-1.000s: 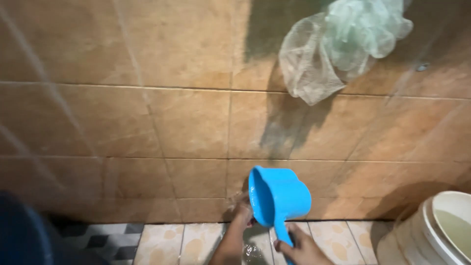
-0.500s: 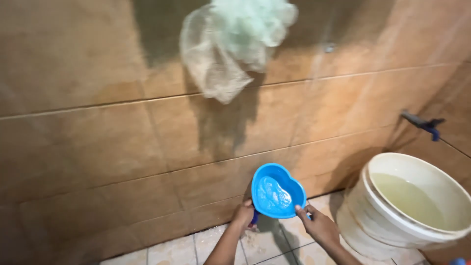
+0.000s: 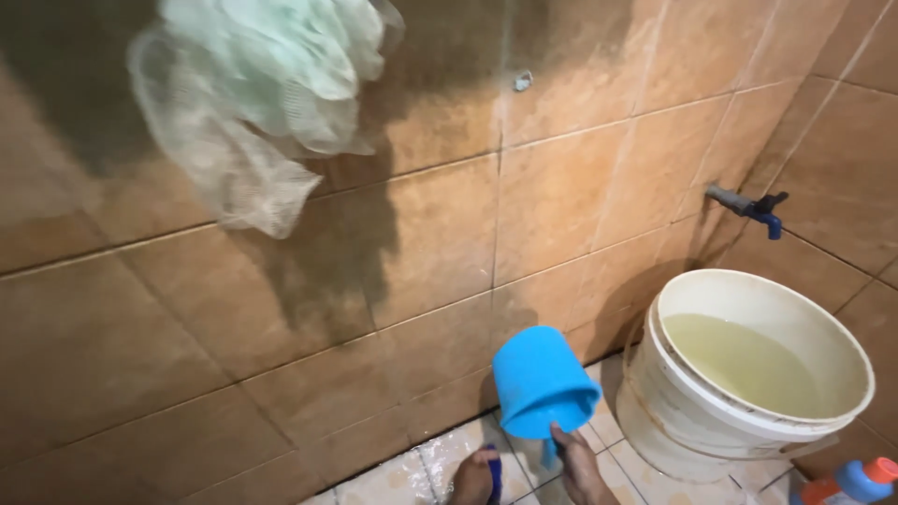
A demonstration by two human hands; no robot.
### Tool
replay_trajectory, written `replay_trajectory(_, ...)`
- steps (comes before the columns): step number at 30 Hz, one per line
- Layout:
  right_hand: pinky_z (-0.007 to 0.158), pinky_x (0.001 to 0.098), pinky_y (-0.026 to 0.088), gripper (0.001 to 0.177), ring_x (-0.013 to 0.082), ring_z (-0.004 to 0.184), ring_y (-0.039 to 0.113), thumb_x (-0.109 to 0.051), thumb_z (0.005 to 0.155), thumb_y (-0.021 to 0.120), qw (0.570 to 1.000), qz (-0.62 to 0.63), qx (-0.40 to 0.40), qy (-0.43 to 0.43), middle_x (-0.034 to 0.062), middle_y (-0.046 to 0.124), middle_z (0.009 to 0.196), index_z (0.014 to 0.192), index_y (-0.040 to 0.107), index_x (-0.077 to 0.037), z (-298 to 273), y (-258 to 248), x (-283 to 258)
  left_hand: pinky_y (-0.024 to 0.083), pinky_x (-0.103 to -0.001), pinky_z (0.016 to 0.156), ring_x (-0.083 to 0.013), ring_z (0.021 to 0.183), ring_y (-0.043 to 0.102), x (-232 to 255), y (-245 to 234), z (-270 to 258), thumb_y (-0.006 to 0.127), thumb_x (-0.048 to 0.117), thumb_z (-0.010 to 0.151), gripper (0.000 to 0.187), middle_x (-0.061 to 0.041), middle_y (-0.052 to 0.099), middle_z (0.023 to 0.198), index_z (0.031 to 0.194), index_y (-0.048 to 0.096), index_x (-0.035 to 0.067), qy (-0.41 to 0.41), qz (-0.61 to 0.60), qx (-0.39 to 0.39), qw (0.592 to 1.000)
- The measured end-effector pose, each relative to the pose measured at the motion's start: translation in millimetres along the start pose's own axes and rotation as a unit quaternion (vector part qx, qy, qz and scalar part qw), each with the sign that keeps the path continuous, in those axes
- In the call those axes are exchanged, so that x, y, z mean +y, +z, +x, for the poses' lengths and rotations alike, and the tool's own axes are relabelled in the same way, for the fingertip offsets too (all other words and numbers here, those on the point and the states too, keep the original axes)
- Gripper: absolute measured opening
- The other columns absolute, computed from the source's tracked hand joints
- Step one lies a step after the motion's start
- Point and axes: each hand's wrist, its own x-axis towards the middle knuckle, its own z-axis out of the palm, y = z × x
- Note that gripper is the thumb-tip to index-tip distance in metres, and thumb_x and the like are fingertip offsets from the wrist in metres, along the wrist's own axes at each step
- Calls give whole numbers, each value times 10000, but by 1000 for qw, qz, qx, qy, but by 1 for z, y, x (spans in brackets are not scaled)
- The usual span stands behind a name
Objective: Scrubbing the wall and floor tiles in a bathroom using a brush and water.
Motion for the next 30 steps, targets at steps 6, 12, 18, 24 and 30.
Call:
replay_trajectory(6, 988, 452, 518, 407, 249, 1105, 643, -212, 953, 627, 971, 204, -125, 10, 99, 644, 1267, 1333, 537, -97, 19, -24, 56, 525, -300, 519, -174, 614, 668, -9, 45, 42, 472, 267, 1067, 293, -52, 701, 767, 1168, 722, 152, -31, 7, -78, 996)
replay_trajectory(12, 837, 464, 533, 329, 272, 941, 632, -232, 980, 698, 971, 208, -114, 33, 136, 651, 1082, 1245, 576, -80, 107, -82, 149, 567, -299, 533, -193, 630, 704, -33, 82, 80, 489, 328, 1111, 314, -66, 716, 794, 1193, 667, 84, -71, 7, -157, 985)
replay_trajectory(18, 803, 387, 505, 304, 218, 894, 602, -227, 952, 673, 953, -115, 175, -220, 115, 682, 1045, 1149, 650, 3, 37, 22, -47, 523, -339, 527, -196, 643, 635, -7, 79, 64, 357, 269, 1094, 407, -106, 670, 862, 1277, 669, 84, -60, -342, -206, 915)
replay_trajectory(24, 750, 399, 543, 323, 248, 810, 645, -354, 1099, 505, 930, -26, 214, -296, 128, 653, 914, 1167, 550, -42, -1, -4, -217, 502, -300, 485, -157, 562, 587, 25, 56, 58, 375, 291, 1104, 356, -73, 621, 813, 1285, 643, 140, -94, -241, -202, 945)
replay_trajectory(30, 732, 372, 590, 324, 191, 795, 627, -387, 1164, 563, 954, 115, 187, -203, 64, 634, 989, 1320, 526, -105, 96, -219, -278, 461, -297, 448, -154, 535, 565, 24, 22, 24, 356, 277, 1107, 361, -81, 614, 780, 1275, 639, 128, -28, -225, -178, 958)
